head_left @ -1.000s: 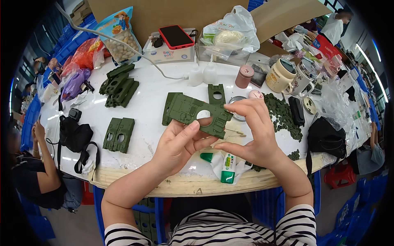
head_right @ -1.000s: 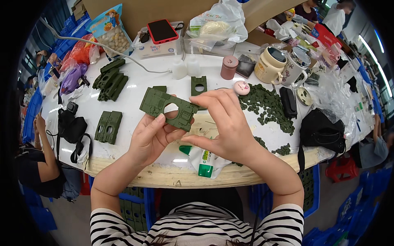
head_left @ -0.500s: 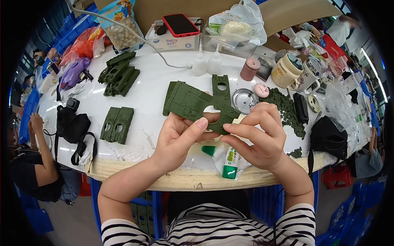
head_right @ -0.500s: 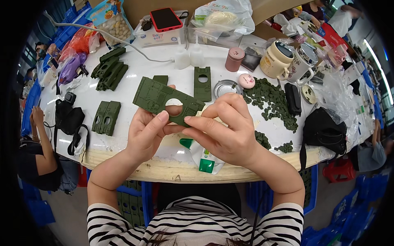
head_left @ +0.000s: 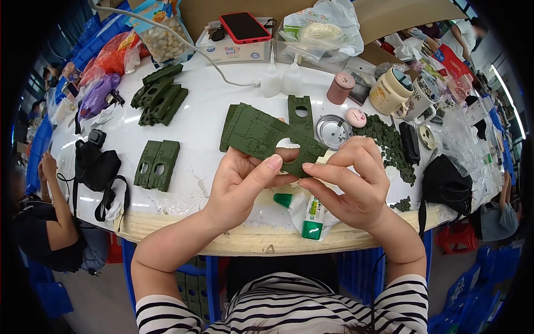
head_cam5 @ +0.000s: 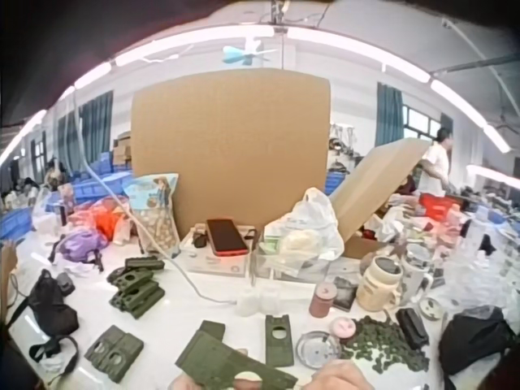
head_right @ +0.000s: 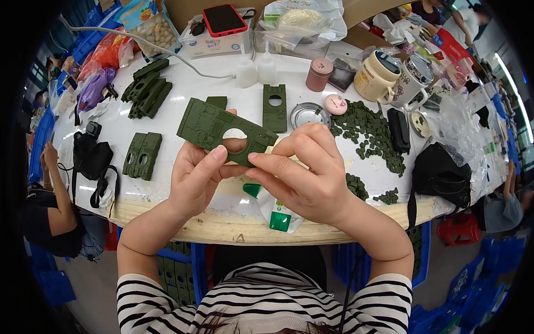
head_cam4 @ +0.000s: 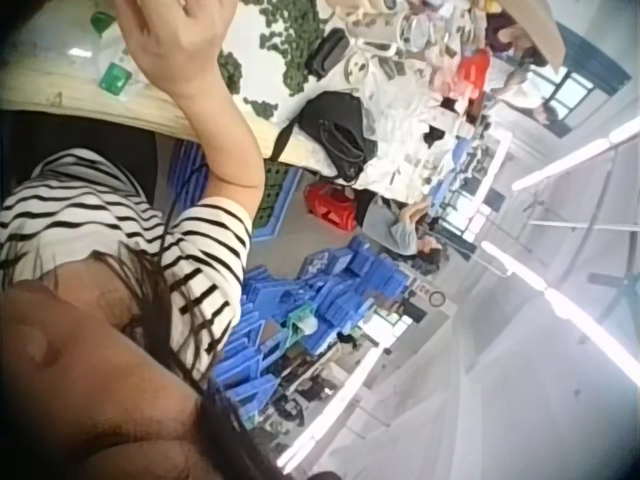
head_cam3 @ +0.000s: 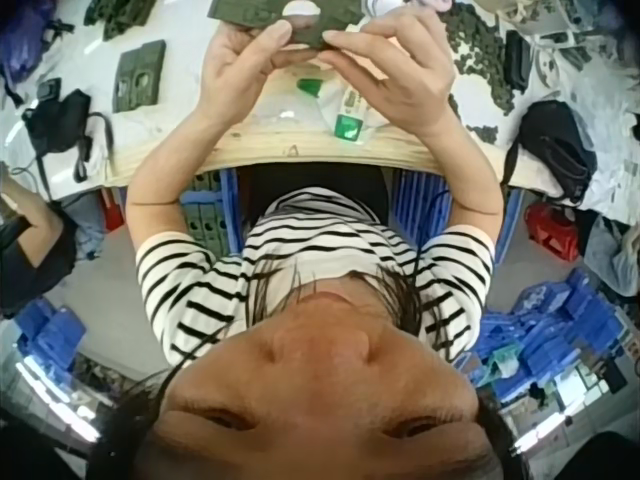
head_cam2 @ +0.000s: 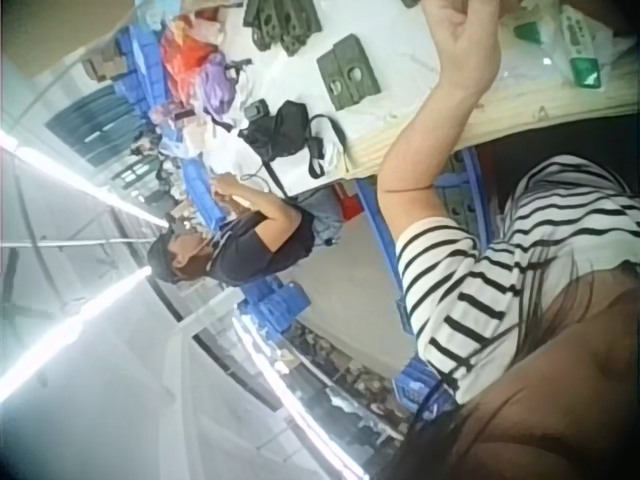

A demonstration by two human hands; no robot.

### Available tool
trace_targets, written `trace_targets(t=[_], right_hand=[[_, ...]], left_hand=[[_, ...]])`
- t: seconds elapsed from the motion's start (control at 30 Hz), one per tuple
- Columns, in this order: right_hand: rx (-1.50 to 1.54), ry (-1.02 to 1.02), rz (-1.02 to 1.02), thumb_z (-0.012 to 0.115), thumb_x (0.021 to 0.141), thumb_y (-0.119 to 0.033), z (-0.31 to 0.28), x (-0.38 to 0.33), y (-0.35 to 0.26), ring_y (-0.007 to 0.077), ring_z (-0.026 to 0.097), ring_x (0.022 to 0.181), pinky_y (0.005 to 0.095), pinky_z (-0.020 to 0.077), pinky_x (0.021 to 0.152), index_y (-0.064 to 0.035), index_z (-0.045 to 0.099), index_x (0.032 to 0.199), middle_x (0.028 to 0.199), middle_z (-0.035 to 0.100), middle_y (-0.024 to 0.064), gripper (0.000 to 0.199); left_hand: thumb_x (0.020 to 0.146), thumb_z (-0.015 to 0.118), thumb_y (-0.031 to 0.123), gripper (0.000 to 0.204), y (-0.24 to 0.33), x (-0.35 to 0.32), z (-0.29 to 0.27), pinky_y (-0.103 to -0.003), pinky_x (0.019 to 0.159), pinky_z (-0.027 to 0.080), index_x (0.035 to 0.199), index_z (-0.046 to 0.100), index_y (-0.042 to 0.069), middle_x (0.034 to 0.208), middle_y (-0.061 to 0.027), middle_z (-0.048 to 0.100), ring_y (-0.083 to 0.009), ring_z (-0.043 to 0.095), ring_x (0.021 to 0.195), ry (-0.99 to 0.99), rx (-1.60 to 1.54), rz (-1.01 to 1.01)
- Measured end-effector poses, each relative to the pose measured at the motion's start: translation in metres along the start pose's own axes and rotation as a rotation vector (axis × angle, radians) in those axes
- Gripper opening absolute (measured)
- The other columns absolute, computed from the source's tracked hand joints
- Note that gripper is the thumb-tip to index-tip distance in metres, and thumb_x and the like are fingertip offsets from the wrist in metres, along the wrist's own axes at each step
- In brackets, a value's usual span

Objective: Assembling plastic toy tank models by applying glue and attaching parts at a workbench.

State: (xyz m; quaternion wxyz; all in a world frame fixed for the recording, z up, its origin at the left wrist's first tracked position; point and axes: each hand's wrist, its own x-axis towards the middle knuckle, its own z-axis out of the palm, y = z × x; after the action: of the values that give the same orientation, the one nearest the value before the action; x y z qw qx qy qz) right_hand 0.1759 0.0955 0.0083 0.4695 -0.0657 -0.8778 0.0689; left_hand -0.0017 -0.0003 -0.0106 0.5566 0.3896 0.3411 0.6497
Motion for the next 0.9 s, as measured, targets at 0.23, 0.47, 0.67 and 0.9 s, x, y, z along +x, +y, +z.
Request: trace_targets(t=[0.23, 0.47, 0.67, 0.9], right_hand=[[0.109, 0.107, 0.006, 0.076, 0.066, -0.002, -0.009, 0.005, 0.009, 0.0211, 0.048, 0.065, 0.0297, 0.0397, 0.058, -0.0036, 0.066, 0.091, 0.073, 0.055, 0.0035, 0.027], [0.131, 0.1, 0.179, 0.07, 0.07, 0.004, -0.013, 0.003, 0.011, 0.0189, 0.05, 0.062, 0.0275, 0.0394, 0.057, -0.0003, 0.066, 0.087, 0.069, 0.06, 0.0037, 0.018], [0.24, -0.024, 0.192, 0.069, 0.069, -0.002, -0.013, 0.004, 0.01, 0.02, 0.052, 0.068, 0.0305, 0.0403, 0.064, -0.001, 0.064, 0.095, 0.072, 0.06, 0.0048, 0.027], [0.379, -0.208, 0.242, 0.073, 0.066, -0.01, -0.012, 0.007, 0.002, 0.0262, 0.054, 0.087, 0.0345, 0.0429, 0.078, 0.0, 0.056, 0.108, 0.095, 0.058, 0.0125, 0.046]], left_hand=[[0.088, 0.05, 0.016, 0.051, 0.014, 0.012, -0.008, -0.035, 0.082, 0.054, 0.134, 0.035, -0.002, 0.109, -0.0131, 0.059, -0.0197, 0.061, 0.098, -0.031, 0.056, -0.127], [0.081, 0.052, 0.016, 0.056, 0.019, 0.01, -0.008, -0.03, 0.078, 0.05, 0.132, 0.04, -0.004, 0.102, -0.0099, 0.059, -0.0139, 0.058, 0.088, -0.075, 0.19, -0.156], [0.081, 0.054, 0.016, 0.055, 0.017, 0.01, -0.009, -0.031, 0.079, 0.05, 0.131, 0.04, -0.003, 0.111, -0.0116, 0.058, -0.0148, 0.059, 0.089, -0.071, 0.197, -0.151], [0.088, 0.053, 0.016, 0.049, 0.01, 0.01, -0.016, -0.03, 0.073, 0.053, 0.131, 0.039, -0.001, 0.107, -0.0109, 0.06, -0.0173, 0.062, 0.094, -0.132, 0.172, -0.111]])
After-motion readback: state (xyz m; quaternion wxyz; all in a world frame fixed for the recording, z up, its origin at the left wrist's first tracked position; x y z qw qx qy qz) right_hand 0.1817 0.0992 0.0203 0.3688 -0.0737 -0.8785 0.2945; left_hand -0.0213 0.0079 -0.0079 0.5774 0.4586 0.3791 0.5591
